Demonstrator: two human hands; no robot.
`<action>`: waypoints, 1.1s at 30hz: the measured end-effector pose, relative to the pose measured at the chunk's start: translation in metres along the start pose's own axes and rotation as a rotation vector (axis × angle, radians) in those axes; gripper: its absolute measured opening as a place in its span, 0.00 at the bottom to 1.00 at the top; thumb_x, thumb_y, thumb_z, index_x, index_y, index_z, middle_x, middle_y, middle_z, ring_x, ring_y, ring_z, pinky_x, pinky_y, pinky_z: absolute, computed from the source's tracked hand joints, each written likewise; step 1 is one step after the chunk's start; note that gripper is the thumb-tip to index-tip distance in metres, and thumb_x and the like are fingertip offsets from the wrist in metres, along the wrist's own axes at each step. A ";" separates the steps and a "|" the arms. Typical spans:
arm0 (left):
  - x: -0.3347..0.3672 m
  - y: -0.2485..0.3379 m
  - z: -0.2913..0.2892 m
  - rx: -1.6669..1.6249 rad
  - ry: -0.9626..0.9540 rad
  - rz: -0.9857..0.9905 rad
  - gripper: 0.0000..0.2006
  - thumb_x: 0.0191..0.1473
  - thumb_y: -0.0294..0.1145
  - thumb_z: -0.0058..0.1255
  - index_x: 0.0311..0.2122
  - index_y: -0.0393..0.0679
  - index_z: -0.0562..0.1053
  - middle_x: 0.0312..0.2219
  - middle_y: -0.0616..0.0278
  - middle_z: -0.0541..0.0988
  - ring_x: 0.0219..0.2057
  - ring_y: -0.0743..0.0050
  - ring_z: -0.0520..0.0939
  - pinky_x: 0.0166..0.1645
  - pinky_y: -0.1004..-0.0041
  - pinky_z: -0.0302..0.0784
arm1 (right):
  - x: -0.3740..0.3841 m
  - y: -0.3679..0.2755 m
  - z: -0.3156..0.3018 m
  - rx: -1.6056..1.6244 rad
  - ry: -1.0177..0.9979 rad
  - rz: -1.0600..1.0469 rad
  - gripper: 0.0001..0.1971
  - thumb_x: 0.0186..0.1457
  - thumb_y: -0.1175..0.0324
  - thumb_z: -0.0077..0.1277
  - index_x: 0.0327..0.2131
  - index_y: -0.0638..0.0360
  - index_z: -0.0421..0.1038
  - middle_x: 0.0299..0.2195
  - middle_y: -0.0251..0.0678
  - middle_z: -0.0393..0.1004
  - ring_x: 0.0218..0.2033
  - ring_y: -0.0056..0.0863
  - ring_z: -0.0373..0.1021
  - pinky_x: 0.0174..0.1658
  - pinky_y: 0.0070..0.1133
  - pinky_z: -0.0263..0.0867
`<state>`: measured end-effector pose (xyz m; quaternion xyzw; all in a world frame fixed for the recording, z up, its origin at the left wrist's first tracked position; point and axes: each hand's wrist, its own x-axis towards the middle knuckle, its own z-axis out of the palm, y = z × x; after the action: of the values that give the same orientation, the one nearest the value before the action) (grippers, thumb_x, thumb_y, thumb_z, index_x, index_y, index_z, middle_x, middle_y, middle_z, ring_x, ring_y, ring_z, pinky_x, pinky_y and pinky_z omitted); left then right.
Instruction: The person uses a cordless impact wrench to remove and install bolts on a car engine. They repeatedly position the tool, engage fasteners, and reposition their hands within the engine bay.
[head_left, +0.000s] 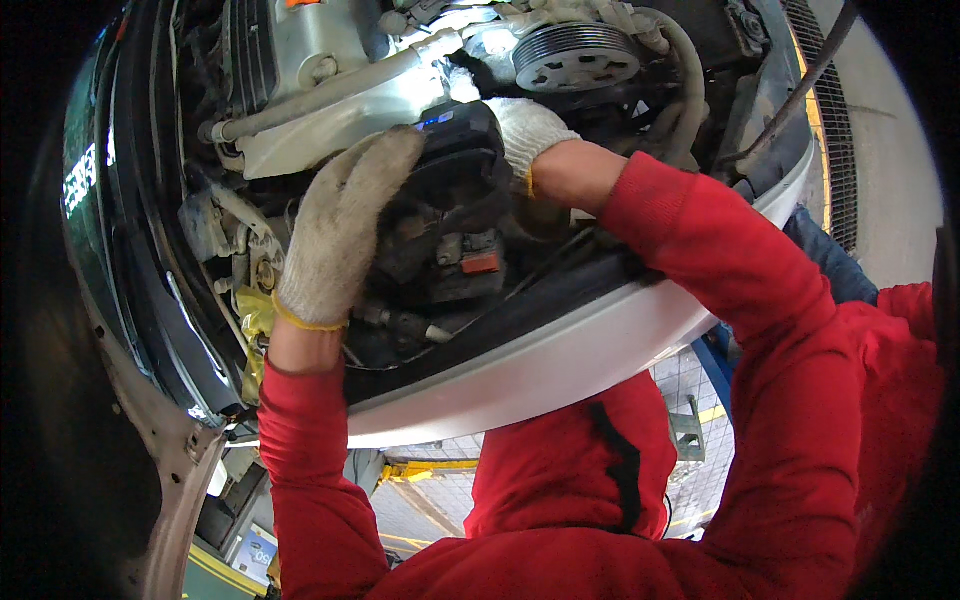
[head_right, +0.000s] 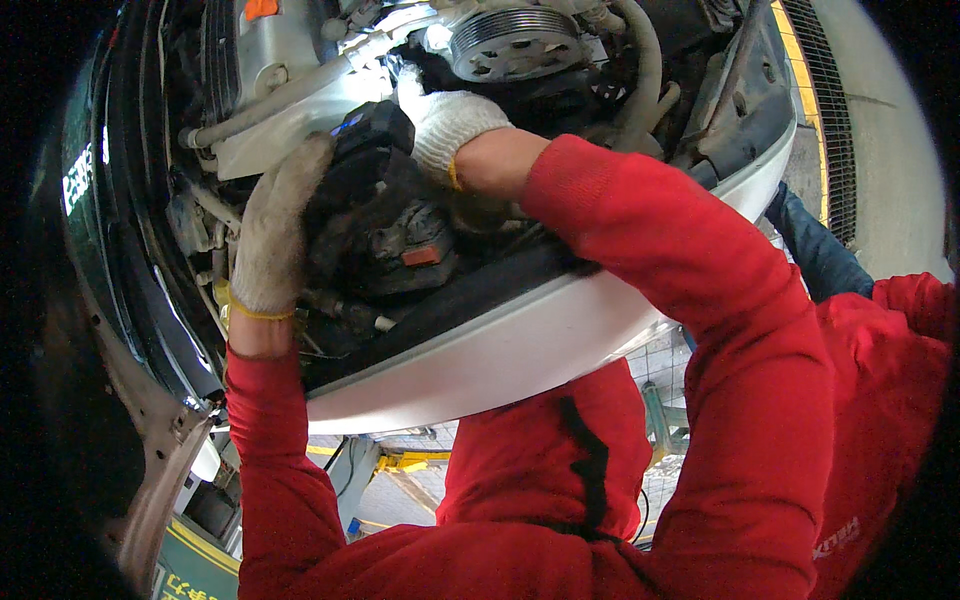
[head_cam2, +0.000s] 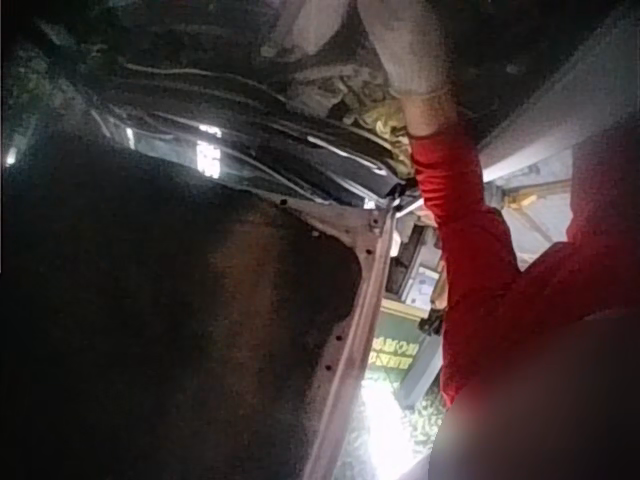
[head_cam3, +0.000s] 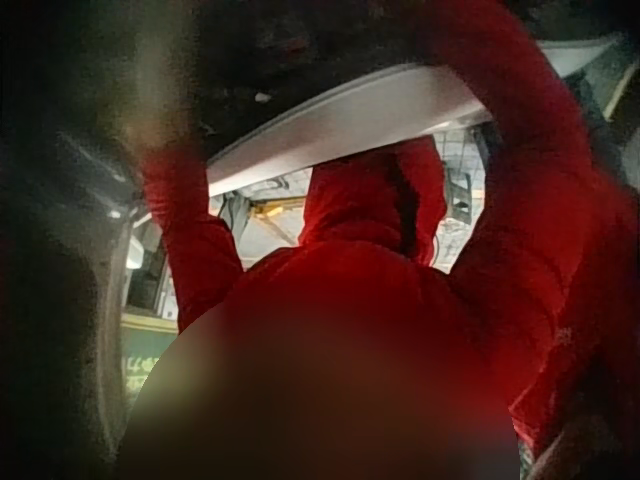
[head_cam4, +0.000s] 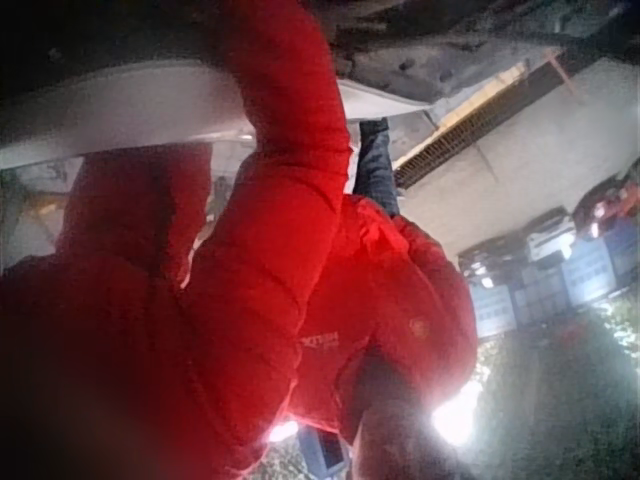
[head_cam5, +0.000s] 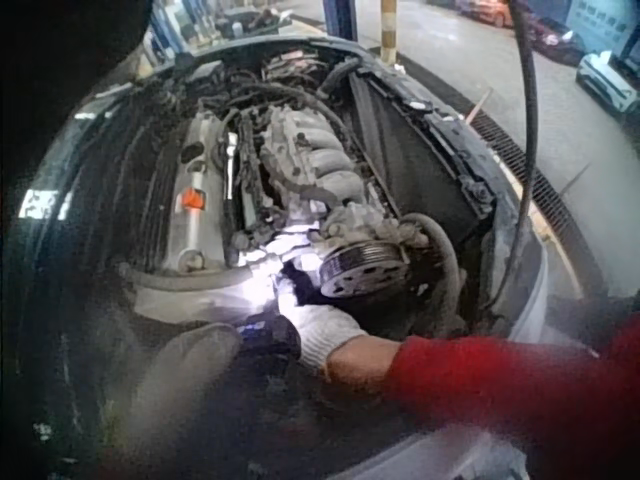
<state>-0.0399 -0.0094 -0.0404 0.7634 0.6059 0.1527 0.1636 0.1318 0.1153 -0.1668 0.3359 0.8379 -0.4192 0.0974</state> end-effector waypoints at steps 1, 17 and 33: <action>0.000 -0.001 0.000 0.032 0.001 0.013 0.21 0.54 0.21 0.47 0.54 0.42 0.73 0.51 0.47 0.77 0.52 0.47 0.79 0.57 0.61 0.76 | 0.000 0.000 0.000 -0.015 -0.021 0.004 0.36 0.61 0.60 0.47 0.68 0.60 0.44 0.53 0.58 0.73 0.52 0.50 0.73 0.53 0.37 0.70; 0.000 0.002 0.000 -0.008 -0.014 -0.020 0.22 0.53 0.21 0.50 0.54 0.44 0.74 0.51 0.47 0.77 0.52 0.47 0.79 0.56 0.63 0.77 | 0.010 0.012 0.006 0.239 -0.043 0.076 0.36 0.67 0.42 0.22 0.63 0.64 0.59 0.56 0.52 0.72 0.55 0.50 0.70 0.60 0.39 0.62; 0.000 0.005 0.002 -0.096 0.009 -0.044 0.19 0.55 0.22 0.49 0.53 0.43 0.75 0.49 0.47 0.78 0.49 0.47 0.80 0.54 0.63 0.78 | 0.025 0.028 0.031 0.289 0.291 -0.254 0.27 0.56 0.48 0.55 0.49 0.62 0.72 0.45 0.51 0.77 0.46 0.46 0.75 0.50 0.33 0.70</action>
<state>-0.0347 -0.0102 -0.0405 0.7405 0.6151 0.1815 0.2008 0.1278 0.1156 -0.2151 0.2951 0.8099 -0.4908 -0.1269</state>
